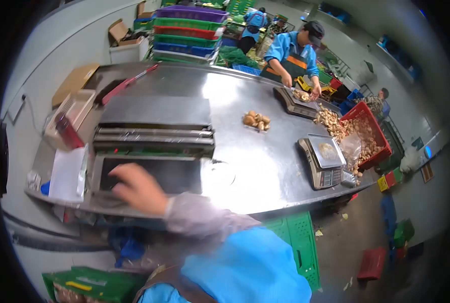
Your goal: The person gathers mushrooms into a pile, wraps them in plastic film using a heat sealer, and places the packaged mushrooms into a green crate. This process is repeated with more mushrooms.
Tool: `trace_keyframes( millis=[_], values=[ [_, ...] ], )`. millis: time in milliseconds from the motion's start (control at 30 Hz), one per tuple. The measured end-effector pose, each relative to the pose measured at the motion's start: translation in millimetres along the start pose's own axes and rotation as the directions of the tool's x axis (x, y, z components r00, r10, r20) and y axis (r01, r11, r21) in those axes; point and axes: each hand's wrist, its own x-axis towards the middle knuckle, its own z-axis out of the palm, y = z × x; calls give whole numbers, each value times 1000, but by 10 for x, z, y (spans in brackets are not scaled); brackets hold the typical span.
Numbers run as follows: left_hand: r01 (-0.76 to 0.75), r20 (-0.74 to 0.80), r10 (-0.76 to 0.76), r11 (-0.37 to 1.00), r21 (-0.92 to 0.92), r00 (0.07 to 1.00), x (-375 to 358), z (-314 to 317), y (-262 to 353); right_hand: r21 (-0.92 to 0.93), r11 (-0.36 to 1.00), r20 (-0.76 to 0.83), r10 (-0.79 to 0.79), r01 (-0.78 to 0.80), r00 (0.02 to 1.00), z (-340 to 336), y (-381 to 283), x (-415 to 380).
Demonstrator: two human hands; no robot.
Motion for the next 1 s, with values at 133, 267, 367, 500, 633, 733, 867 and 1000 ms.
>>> trace_keyframes(
  millis=[133, 267, 367, 500, 633, 733, 867, 1000],
  values=[
    [-77, 44, 116, 857, -509, 992, -110, 806, 1447, 10, 934, -427, 328, -358, 843, -2064, 1474, -63],
    [-92, 199, 231, 839, -536, 952, -419, 1368, 2944, -419, 736, -486, 313, -532, 816, -3945, 2561, -416],
    [-165, 155, 348, 733, -659, 925, -582, 1889, 3687, -498, 445, -529, 524, -744, 667, -4870, 3062, -479],
    [-134, 370, 521, 698, -703, 769, -1193, 2133, 4986, -619, 296, -521, 538, -728, 662, -5454, 3696, -372],
    [-45, 644, 626, 731, -681, 439, -1953, 2621, 6132, -401, 319, -363, 805, -859, 468, -5493, 3880, -312],
    [-47, 641, 764, 644, -763, 71, -2587, 3220, 6688, -527, 376, -409, 673, -762, 616, -5244, 3665, -479],
    [15, 841, 521, 851, -525, -148, -3529, 3877, 6974, -657, 487, -373, 452, -575, 810, -4533, 3185, -1217],
    [-14, 919, 335, 938, -345, -209, -4123, 4479, 6491, -625, 520, -273, 552, -582, 788, -4079, 2543, -1754]
  ],
)
